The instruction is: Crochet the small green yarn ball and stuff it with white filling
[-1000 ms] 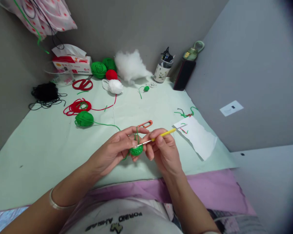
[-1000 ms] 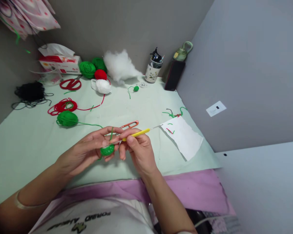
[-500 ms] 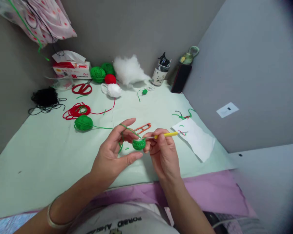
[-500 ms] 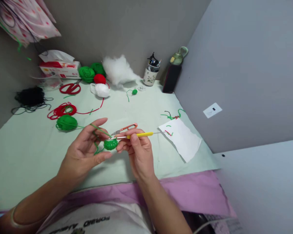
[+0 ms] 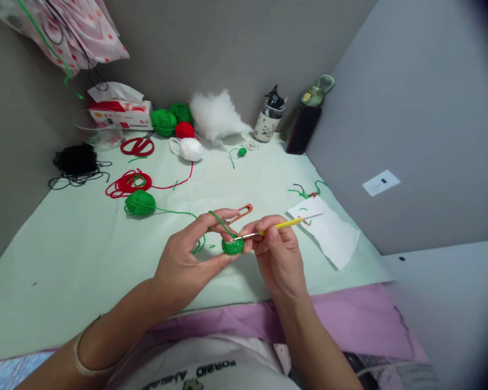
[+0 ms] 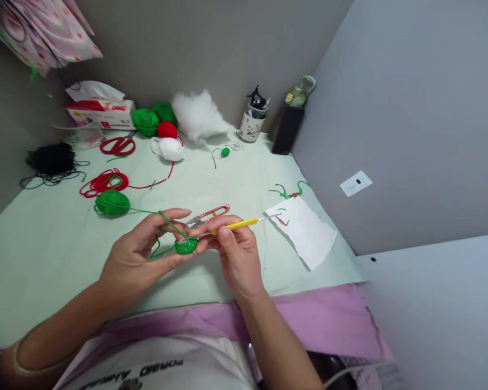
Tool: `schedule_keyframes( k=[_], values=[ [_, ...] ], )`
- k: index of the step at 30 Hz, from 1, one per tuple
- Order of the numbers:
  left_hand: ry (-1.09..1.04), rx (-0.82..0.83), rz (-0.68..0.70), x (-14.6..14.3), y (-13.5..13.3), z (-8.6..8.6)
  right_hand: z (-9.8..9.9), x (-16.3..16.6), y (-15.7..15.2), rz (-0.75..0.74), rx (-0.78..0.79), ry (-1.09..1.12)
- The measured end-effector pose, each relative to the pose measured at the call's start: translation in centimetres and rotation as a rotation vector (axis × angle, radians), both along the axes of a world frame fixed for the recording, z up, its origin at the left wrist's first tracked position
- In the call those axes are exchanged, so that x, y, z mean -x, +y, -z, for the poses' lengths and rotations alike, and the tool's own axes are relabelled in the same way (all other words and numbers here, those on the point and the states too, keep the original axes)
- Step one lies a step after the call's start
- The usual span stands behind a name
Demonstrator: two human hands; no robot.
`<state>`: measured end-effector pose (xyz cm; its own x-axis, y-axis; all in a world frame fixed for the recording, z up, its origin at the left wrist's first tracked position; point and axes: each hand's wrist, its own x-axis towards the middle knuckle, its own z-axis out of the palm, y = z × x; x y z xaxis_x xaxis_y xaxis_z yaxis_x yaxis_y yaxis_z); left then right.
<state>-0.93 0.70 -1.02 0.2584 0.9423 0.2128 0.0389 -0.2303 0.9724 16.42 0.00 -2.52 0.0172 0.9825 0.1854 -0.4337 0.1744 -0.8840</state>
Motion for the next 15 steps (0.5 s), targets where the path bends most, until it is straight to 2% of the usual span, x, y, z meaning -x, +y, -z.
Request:
schedule_keyframes(
  k=[5,15],
  values=[
    [0.056,0.022,0.052,0.2,0.3,-0.7,-0.1,-1.1,0.2,-0.103,-0.063,0.0],
    [0.11,0.022,0.109,0.5,0.6,-0.9,-0.1,-2.1,0.4,-0.149,-0.065,-0.069]
  ],
)
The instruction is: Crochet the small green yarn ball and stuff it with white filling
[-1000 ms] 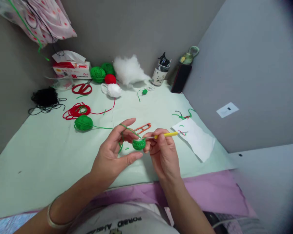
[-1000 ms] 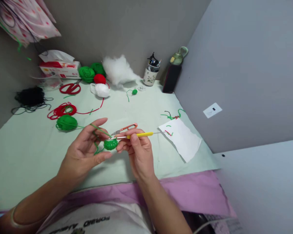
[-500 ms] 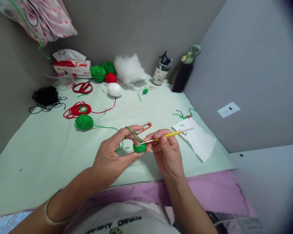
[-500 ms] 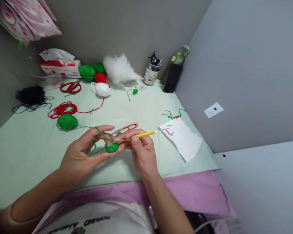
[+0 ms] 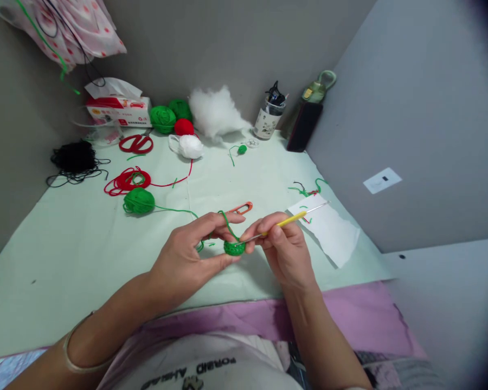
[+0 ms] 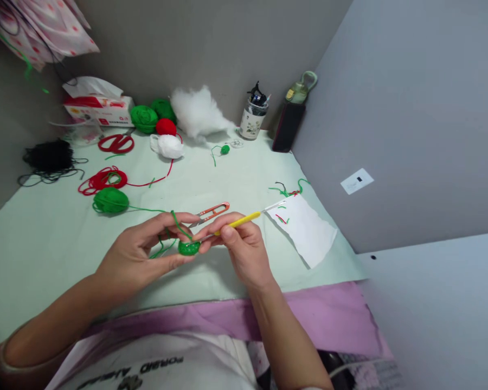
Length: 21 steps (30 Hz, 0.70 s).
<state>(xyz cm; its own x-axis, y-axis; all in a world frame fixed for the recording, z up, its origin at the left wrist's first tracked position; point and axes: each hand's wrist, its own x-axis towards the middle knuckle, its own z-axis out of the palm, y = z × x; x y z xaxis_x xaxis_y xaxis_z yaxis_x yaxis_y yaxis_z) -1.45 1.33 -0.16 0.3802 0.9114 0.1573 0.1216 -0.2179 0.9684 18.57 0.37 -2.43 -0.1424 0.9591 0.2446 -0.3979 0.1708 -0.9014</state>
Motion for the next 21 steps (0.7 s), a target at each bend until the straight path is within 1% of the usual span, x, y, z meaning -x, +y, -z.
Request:
schedule_keyframes(
  k=[4,8,13,15,17,19,21],
  values=[
    [0.039,-0.04,0.012,0.0,0.1,-0.2,0.0,-0.3,-0.2,-0.027,-0.039,-0.031],
    [0.09,-0.09,0.016,0.3,0.1,-0.3,-0.3,-0.6,-0.5,-0.015,-0.084,-0.123],
    [0.18,-0.162,0.043,0.6,0.2,-0.2,-1.6,-1.0,-1.3,0.074,-0.232,-0.401],
    [0.18,-0.179,0.061,0.6,0.2,-0.1,-2.1,-1.2,-1.4,0.053,-0.318,-0.517],
    [0.165,-0.17,0.085,0.6,0.3,0.1,-2.4,-1.3,-1.3,-0.007,-0.402,-0.594],
    [0.157,-0.123,0.088,0.6,0.3,0.2,-2.3,-1.2,-1.2,-0.029,-0.488,-0.645],
    [0.151,-0.028,0.042,0.4,0.2,0.2,-1.7,-0.9,-1.3,0.047,-0.588,-0.677]
  ],
)
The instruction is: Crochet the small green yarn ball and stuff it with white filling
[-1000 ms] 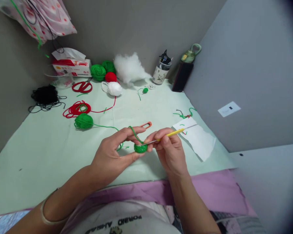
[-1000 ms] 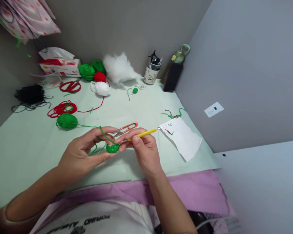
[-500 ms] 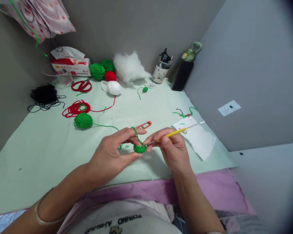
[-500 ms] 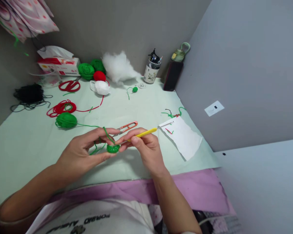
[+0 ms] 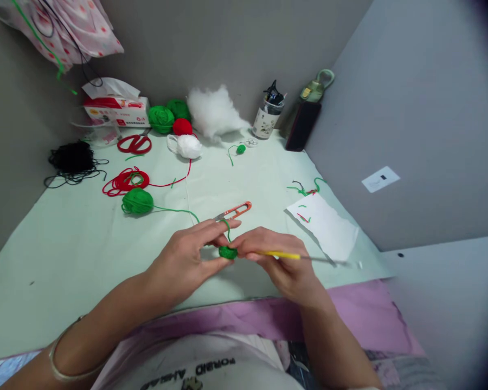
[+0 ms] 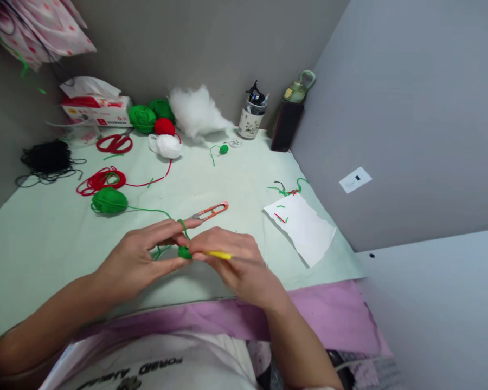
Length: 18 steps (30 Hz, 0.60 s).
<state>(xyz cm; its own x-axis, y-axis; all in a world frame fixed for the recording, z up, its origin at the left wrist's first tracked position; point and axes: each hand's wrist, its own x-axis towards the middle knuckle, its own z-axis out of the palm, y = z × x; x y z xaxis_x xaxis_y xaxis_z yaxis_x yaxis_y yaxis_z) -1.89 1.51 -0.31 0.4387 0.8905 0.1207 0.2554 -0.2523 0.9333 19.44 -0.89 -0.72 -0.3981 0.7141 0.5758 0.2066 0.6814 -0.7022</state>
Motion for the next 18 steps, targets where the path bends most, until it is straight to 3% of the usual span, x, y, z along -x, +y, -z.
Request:
schedule_keyframes(
  k=[4,8,15,18],
  values=[
    [-0.139,0.203,-0.145,-0.7,-0.5,-0.1,1.4,1.3,-0.9,0.221,-0.299,-0.091],
    [-0.324,0.307,-0.214,-1.2,-1.4,0.0,1.8,2.0,-1.7,0.44,-0.477,-0.262],
    [-0.558,0.471,-0.132,-1.0,-2.0,0.8,1.7,2.0,-2.1,0.438,-0.489,-0.181],
    [-0.607,0.527,-0.142,-1.3,-2.1,0.7,1.9,2.2,-2.2,0.487,-0.561,-0.267]
  ],
)
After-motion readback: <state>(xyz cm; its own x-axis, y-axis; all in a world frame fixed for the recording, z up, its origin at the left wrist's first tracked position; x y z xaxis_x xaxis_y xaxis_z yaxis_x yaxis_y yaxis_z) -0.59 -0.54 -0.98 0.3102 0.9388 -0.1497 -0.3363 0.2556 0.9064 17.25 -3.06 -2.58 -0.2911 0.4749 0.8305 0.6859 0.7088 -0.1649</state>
